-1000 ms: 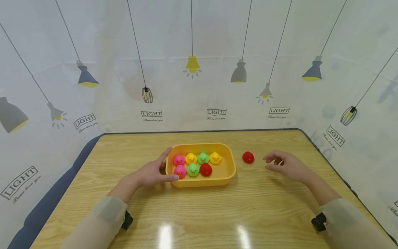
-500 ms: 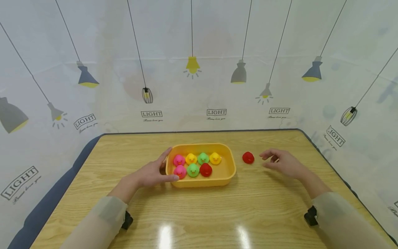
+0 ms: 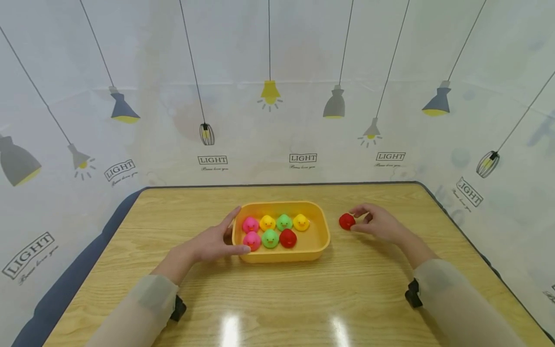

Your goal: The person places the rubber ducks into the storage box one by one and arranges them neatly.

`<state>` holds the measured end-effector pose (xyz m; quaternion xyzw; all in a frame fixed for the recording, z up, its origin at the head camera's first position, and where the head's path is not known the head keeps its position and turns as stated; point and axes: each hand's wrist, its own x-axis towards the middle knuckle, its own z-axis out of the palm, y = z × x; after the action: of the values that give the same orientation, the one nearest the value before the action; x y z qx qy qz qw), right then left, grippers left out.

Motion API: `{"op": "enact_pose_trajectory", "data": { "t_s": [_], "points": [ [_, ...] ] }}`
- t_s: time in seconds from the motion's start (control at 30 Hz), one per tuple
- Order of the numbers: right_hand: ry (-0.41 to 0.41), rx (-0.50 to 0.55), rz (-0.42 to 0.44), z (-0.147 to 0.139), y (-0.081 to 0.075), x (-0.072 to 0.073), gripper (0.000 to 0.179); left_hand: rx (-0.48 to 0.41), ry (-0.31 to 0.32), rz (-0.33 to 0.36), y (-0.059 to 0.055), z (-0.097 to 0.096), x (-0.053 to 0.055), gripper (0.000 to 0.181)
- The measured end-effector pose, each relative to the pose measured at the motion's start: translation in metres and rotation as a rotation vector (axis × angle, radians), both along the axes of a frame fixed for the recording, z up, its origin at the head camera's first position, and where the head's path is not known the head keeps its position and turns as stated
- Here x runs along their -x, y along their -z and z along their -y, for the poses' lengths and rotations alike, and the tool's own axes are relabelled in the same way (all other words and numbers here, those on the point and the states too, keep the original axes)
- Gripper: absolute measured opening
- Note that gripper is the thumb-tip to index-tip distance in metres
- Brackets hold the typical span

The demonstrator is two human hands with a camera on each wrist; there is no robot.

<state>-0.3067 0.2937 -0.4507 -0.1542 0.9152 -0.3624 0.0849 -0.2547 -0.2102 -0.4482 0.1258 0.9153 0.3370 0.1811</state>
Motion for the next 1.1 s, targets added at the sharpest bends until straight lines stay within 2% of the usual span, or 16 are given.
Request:
{"op": "enact_pose_trajectory", "data": {
  "t_s": [0.33,0.57,0.8,1.1],
  "points": [
    [-0.003,0.012,0.006,0.004,0.007,0.009,0.041,0.007,0.004,-0.002,-0.001,0.001,0.001,0.125],
    [-0.008,0.001,-0.008,0.005,0.007,0.009,0.038,0.01,0.002,0.001,0.001,0.001,0.002,0.125],
    [0.002,0.004,-0.04,0.008,-0.007,-0.002,0.041,0.016,0.011,-0.014,0.001,0.0,0.001,0.125],
    [-0.056,0.056,-0.14,0.021,-0.031,-0.018,0.036,0.023,0.011,-0.017,0.001,0.0,0.0,0.124]
  ]
}}
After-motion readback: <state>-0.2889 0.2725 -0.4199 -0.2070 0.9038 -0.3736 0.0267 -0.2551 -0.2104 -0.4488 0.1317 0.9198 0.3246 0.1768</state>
